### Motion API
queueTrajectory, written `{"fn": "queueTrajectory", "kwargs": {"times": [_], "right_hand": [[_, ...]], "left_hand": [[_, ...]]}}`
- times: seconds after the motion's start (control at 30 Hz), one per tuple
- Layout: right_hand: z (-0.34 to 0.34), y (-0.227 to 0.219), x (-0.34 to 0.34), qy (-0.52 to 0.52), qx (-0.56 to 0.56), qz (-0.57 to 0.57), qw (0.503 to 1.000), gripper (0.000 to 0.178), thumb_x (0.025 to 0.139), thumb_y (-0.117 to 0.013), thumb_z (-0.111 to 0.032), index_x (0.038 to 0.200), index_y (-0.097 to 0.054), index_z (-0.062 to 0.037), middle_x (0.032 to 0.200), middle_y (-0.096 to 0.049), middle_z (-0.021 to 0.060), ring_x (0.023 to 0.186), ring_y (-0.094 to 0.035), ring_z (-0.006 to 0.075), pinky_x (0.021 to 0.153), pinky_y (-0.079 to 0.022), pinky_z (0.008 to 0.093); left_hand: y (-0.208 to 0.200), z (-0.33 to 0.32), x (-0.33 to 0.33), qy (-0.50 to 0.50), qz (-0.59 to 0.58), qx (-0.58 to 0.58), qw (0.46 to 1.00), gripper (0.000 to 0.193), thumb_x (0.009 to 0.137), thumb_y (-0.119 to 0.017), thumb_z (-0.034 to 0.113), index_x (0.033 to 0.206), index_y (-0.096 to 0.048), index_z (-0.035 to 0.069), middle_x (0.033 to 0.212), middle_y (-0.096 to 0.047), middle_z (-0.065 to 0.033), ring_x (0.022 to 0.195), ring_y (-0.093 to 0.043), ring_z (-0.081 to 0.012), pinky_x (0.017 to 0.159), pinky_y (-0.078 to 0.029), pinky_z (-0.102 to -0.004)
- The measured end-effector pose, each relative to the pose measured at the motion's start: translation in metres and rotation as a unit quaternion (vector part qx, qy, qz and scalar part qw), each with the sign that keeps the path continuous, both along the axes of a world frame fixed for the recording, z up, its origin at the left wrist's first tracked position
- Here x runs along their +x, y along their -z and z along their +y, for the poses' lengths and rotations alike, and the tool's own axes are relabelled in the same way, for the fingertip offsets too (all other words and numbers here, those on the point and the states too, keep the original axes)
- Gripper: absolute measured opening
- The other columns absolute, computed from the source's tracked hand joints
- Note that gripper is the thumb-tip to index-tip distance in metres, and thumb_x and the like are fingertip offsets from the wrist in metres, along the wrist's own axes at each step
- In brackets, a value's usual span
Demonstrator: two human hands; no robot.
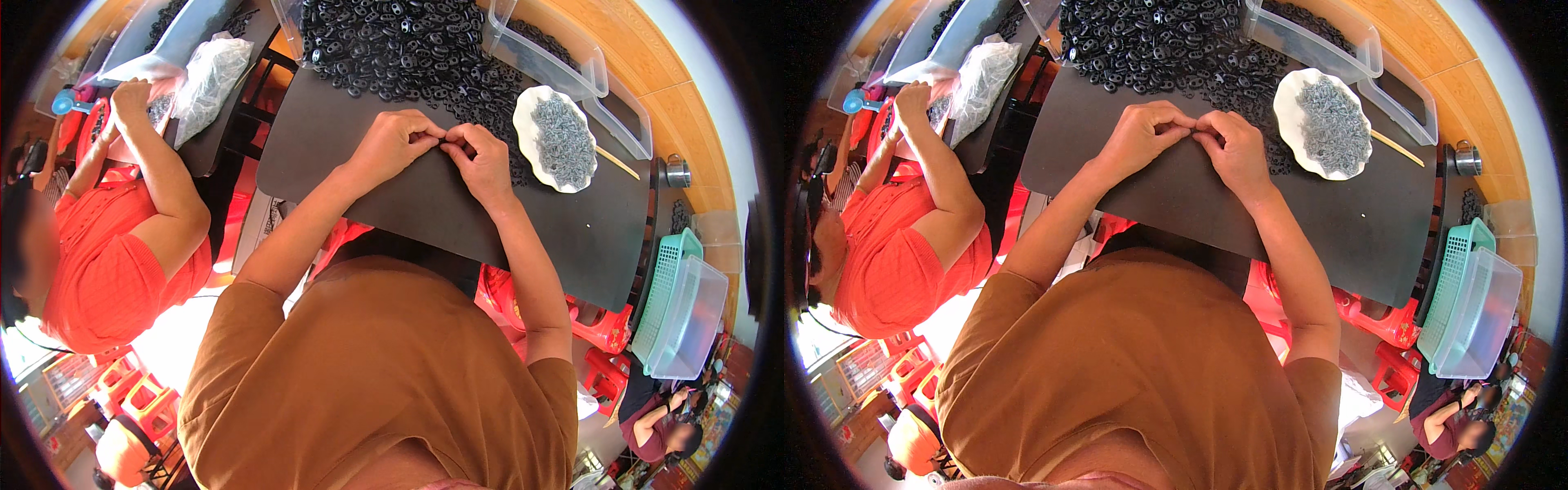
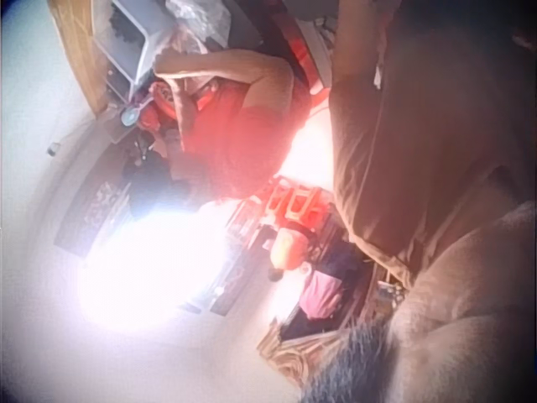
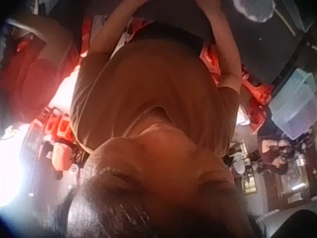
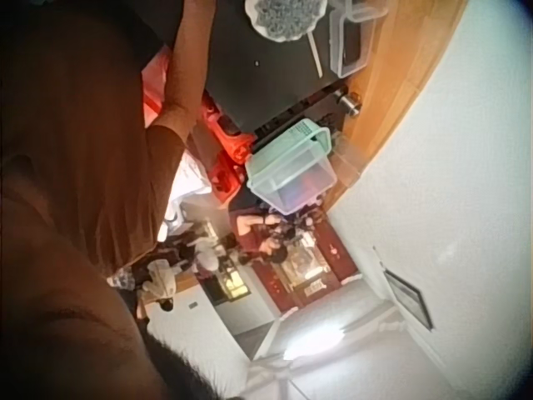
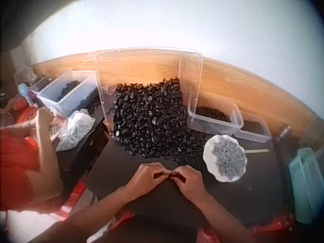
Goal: The person sits at a table and repeatedly picks up small black plastic rings and metal pins from a pile. They insert the pins into the rings by hand and place the assembled units into a white bowl. The process is repetitive and involves fine motor manipulation of small parts.
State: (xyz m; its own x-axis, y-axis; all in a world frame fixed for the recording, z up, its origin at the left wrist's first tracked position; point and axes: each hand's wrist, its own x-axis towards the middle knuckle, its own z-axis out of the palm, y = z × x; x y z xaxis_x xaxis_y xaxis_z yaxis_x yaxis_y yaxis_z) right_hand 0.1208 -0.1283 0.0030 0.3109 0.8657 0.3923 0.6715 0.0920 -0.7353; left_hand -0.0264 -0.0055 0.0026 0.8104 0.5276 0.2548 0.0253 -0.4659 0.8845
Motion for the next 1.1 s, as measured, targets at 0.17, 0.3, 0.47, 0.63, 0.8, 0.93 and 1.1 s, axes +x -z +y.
{"fn": "queueTrajectory", "kwargs": {"times": [0.17,0.3,0.47,0.63,0.8,0.93,1.1], "right_hand": [[0.0002,-0.002,-0.0007,-0.014,0.03,-0.004,0.999,0.016,0.076,-0.075,0.002,0.089,-0.067,-0.0023,0.083,-0.068,0.0091,0.073,-0.066,0.0216,0.062,-0.052,0.0309],[-0.0004,0.0001,0.0008,-0.015,0.034,-0.005,0.999,0.013,0.076,-0.074,0.002,0.087,-0.067,-0.0013,0.082,-0.069,0.0092,0.072,-0.067,0.021,0.063,-0.053,0.03],[-0.0023,-0.0021,0.0007,-0.008,0.014,0.017,1.0,0.013,0.077,-0.074,0.005,0.087,-0.068,-0.0008,0.084,-0.071,0.0074,0.073,-0.067,0.0144,0.065,-0.052,0.0257],[-0.0007,0.002,0.0013,-0.022,0.034,0.035,0.999,0.01,0.077,-0.072,0.006,0.084,-0.067,0.0003,0.084,-0.07,0.0086,0.072,-0.067,0.0169,0.062,-0.052,0.0266],[-0.0014,-0.0001,0.0001,-0.028,0.034,0.03,0.999,0.01,0.076,-0.072,0.006,0.082,-0.067,0.0006,0.083,-0.07,0.0087,0.069,-0.066,0.0173,0.061,-0.051,0.0268],[-0.0009,0.0002,0.0004,-0.033,0.036,0.027,0.998,0.009,0.075,-0.072,0.006,0.08,-0.066,0.0007,0.083,-0.069,0.0089,0.07,-0.066,0.0182,0.061,-0.051,0.0271],[-0.0001,0.0018,0.0012,-0.036,0.042,0.027,0.998,0.009,0.075,-0.071,0.006,0.079,-0.065,0.0005,0.082,-0.069,0.0087,0.07,-0.066,0.0187,0.061,-0.051,0.028]], "left_hand": [[-0.0015,0.0002,-0.0018,0.007,0.005,-0.005,1.0,0.016,0.084,-0.069,0.0,0.1,-0.074,0.001,0.088,-0.069,-0.008,0.072,-0.063,-0.0134,0.067,-0.052,-0.027],[0.0003,0.0,-0.0018,0.006,0.002,-0.006,1.0,0.016,0.084,-0.069,0.001,0.099,-0.073,0.001,0.088,-0.069,-0.0084,0.073,-0.064,-0.0143,0.068,-0.052,-0.0271],[-0.0043,-0.0021,-0.0014,0.0,0.017,-0.011,1.0,0.015,0.083,-0.07,0.001,0.098,-0.073,0.0,0.088,-0.069,-0.0088,0.073,-0.065,-0.0154,0.069,-0.053,-0.0276],[0.0027,-0.0003,-0.0012,0.005,0.0,-0.004,1.0,0.013,0.083,-0.071,0.001,0.095,-0.073,0.0,0.086,-0.069,-0.0083,0.071,-0.064,-0.0141,0.066,-0.052,-0.0271],[0.0042,0.0003,-0.0004,0.013,-0.019,0.018,1.0,0.009,0.082,-0.071,0.0,0.092,-0.073,-0.001,0.085,-0.069,-0.0076,0.07,-0.063,-0.013,0.064,-0.051,-0.0264],[0.004,0.0005,-0.0003,0.016,-0.023,0.032,0.999,0.008,0.082,-0.072,0.0,0.09,-0.072,-0.002,0.084,-0.069,-0.0074,0.07,-0.063,-0.0133,0.063,-0.05,-0.0267],[0.0047,0.0015,0.0005,0.021,-0.034,0.055,0.998,0.008,0.081,-0.072,0.0,0.089,-0.072,-0.002,0.083,-0.068,-0.0079,0.069,-0.063,-0.0141,0.062,-0.049,-0.0273]]}}
